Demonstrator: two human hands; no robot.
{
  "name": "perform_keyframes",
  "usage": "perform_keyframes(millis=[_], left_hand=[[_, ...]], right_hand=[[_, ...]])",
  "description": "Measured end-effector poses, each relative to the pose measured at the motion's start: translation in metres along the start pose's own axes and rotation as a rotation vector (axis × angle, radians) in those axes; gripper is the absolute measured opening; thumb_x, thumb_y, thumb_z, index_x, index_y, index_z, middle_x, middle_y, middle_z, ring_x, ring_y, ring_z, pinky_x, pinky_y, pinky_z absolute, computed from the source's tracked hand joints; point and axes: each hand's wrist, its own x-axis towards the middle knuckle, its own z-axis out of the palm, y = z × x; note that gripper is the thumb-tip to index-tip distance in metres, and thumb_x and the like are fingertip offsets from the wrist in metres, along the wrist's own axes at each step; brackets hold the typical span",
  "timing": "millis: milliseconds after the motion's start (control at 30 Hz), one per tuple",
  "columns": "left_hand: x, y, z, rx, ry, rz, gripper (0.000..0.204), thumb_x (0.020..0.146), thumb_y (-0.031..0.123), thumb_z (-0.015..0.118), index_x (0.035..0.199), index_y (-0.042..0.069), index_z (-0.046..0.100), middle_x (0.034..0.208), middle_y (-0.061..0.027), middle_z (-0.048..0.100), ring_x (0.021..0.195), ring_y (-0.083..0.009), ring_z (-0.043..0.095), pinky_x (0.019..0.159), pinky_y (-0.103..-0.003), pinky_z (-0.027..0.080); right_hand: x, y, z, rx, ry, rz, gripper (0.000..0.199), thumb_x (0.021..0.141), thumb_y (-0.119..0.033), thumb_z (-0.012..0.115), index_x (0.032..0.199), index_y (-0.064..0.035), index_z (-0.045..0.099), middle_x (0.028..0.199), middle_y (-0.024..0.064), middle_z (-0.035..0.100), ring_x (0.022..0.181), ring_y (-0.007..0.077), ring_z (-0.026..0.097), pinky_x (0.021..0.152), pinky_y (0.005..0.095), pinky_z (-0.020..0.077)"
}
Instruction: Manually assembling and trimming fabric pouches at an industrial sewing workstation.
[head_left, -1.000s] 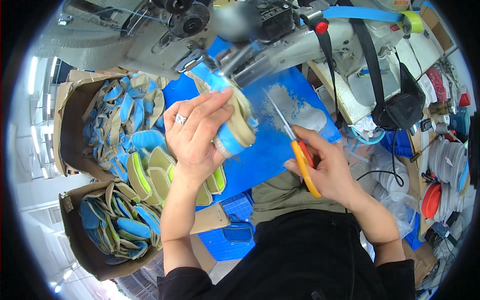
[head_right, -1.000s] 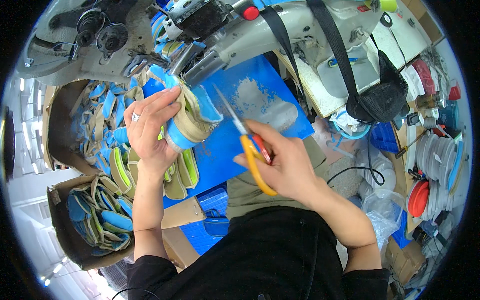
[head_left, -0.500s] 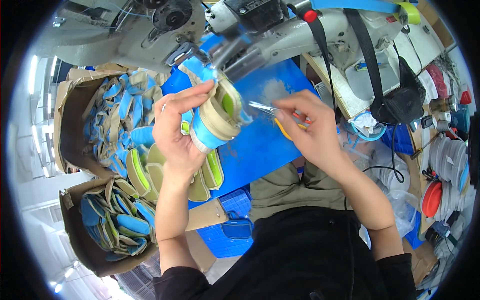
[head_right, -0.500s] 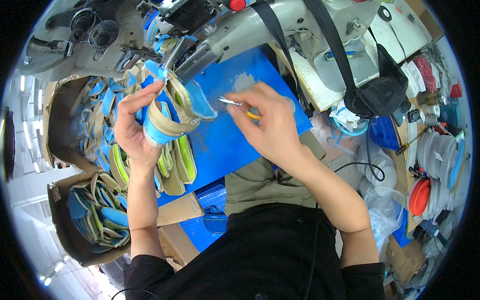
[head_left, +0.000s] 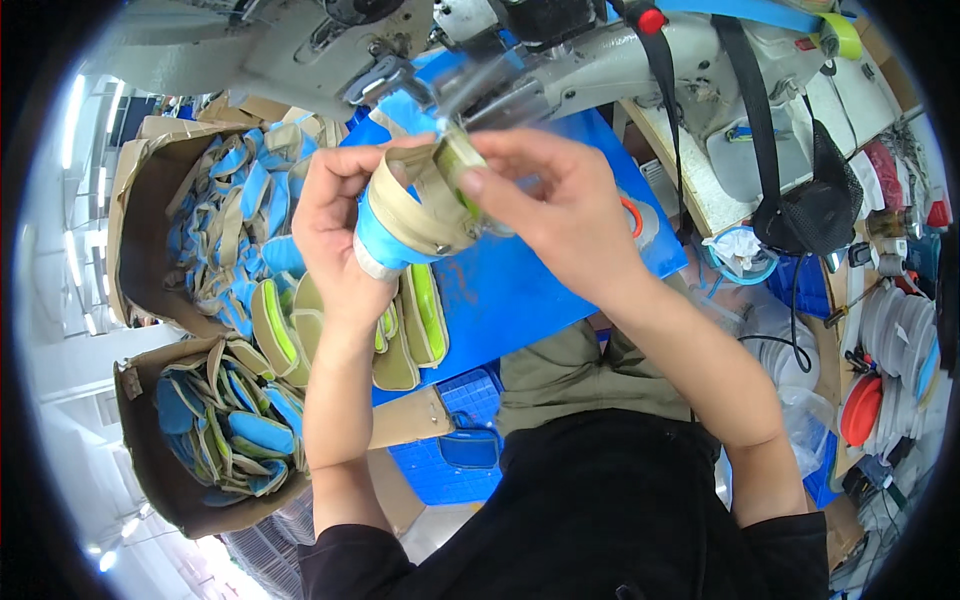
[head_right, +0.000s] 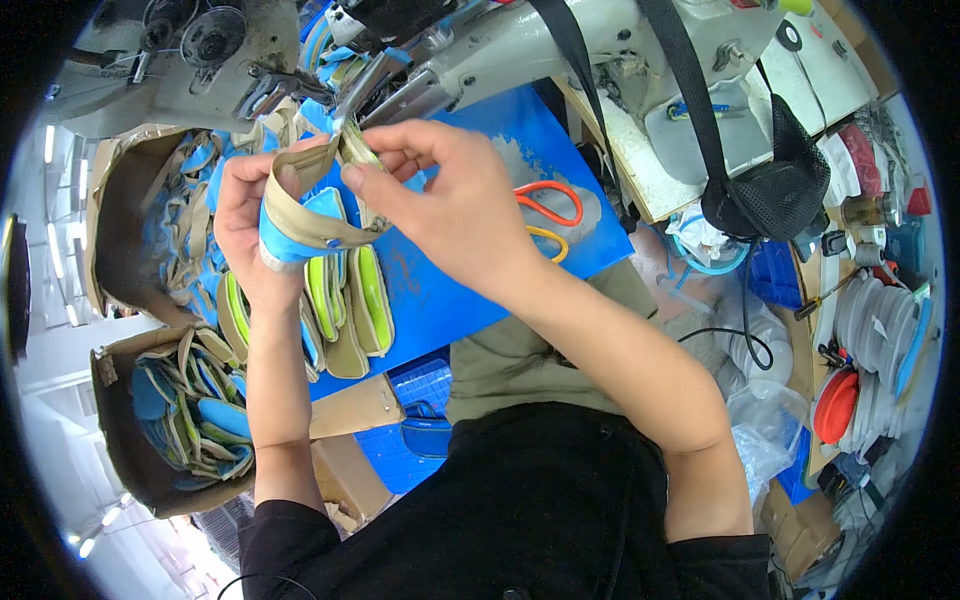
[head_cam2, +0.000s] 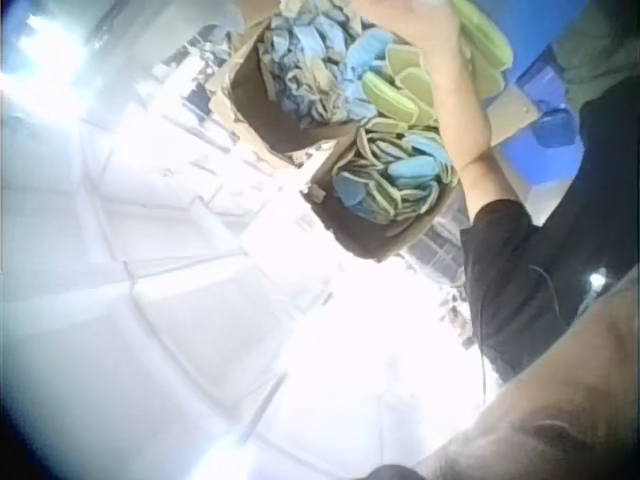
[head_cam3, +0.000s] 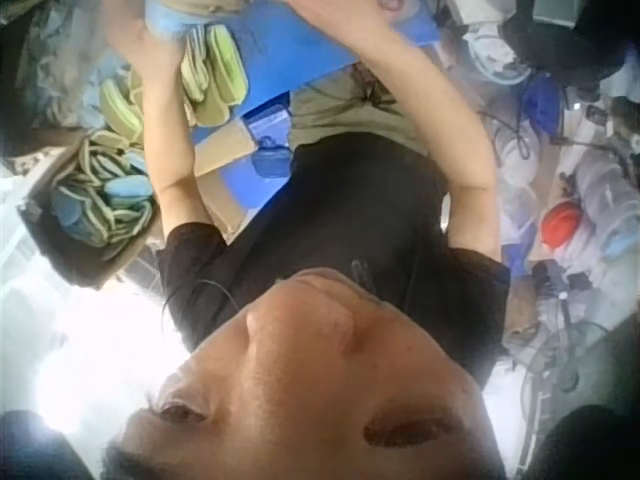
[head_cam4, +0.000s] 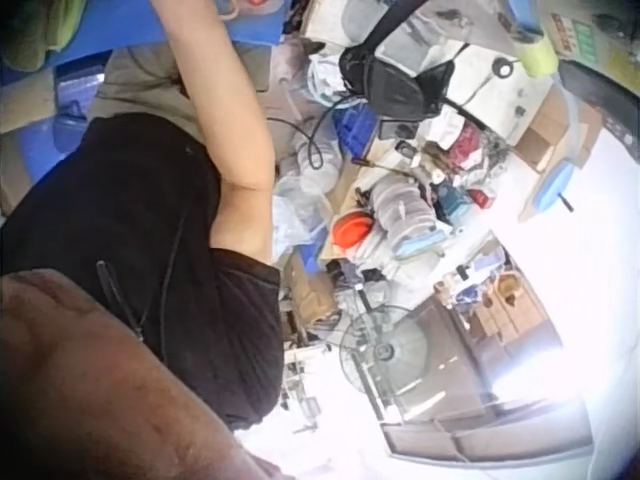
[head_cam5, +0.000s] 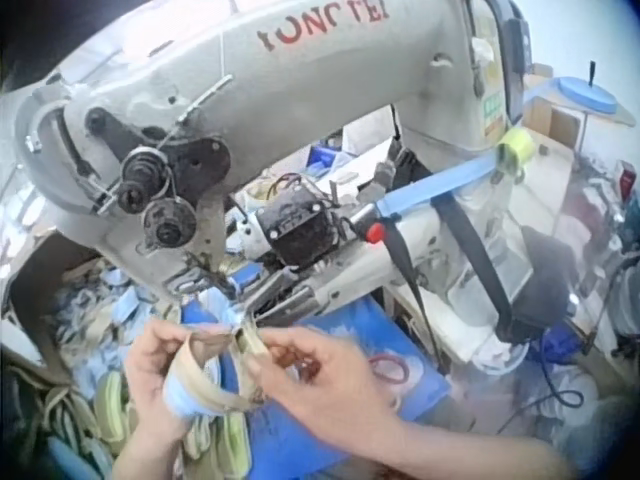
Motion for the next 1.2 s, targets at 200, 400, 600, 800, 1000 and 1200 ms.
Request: perform_keyframes(millis=[200,400,600,800,1000,1200], left_hand=[[0.004,0.0,-0.003,0.026,-0.095,0.001,0.022,0.104,0.018,0.068,0.113,0.0,0.058,0.118,-0.0154,0.077,0.097,-0.0111,0.068,0.088,-0.025,0.052],[0.006,0.0,-0.007,0.094,-0.154,0.0,0.03,0.1,0.02,0.074,0.116,-0.002,0.06,0.118,-0.0148,0.076,0.099,-0.0112,0.069,0.086,-0.025,0.054],[0.006,0.001,-0.011,0.378,-0.163,0.204,0.034,0.09,0.026,0.081,0.11,0.003,0.065,0.117,-0.0101,0.079,0.094,-0.0166,0.072,0.087,-0.03,0.051],[0.011,0.017,0.0,0.829,-0.238,0.51,0.033,0.08,0.021,0.086,0.102,0.007,0.065,0.117,-0.0114,0.079,0.099,-0.0231,0.074,0.094,-0.036,0.046],[0.021,0.009,-0.001,0.897,-0.183,0.593,0.029,0.082,0.025,0.081,0.102,0.009,0.068,0.115,-0.0037,0.079,0.099,-0.0192,0.074,0.088,-0.036,0.044],[0.021,0.004,0.002,0.931,-0.15,0.609,0.028,0.082,0.024,0.081,0.103,0.011,0.069,0.115,-0.0027,0.079,0.101,-0.0188,0.074,0.09,-0.035,0.045]], right_hand=[[0.005,0.001,-0.005,0.212,-0.157,0.108,0.028,0.091,-0.009,0.08,0.115,0.005,0.075,0.091,0.0048,0.077,0.077,0.0056,0.066,0.068,0.0226,0.0537],[0.003,0.001,-0.004,0.26,-0.139,0.173,0.023,0.092,-0.006,0.079,0.11,0.0059,0.075,0.091,0.0061,0.076,0.078,0.0058,0.068,0.068,0.0214,0.0543],[0.005,0.002,0.0,0.237,-0.115,0.176,0.017,0.092,-0.005,0.079,0.105,0.0052,0.074,0.09,0.0059,0.075,0.078,0.0067,0.068,0.069,0.0221,0.0551],[-0.002,-0.003,0.0,0.305,-0.07,0.247,0.013,0.094,-0.001,0.074,0.106,0.0057,0.073,0.091,0.0068,0.076,0.079,0.007,0.069,0.07,0.0223,0.0556],[0.01,-0.002,0.008,0.332,-0.06,0.237,0.012,0.094,0.003,0.07,0.105,0.0037,0.074,0.092,0.0059,0.076,0.08,0.007,0.07,0.07,0.0224,0.056],[0.016,0.01,0.011,0.242,-0.01,0.119,0.012,0.092,0.002,0.072,0.103,0.0023,0.075,0.09,0.0049,0.076,0.079,0.0069,0.069,0.069,0.0234,0.055]])
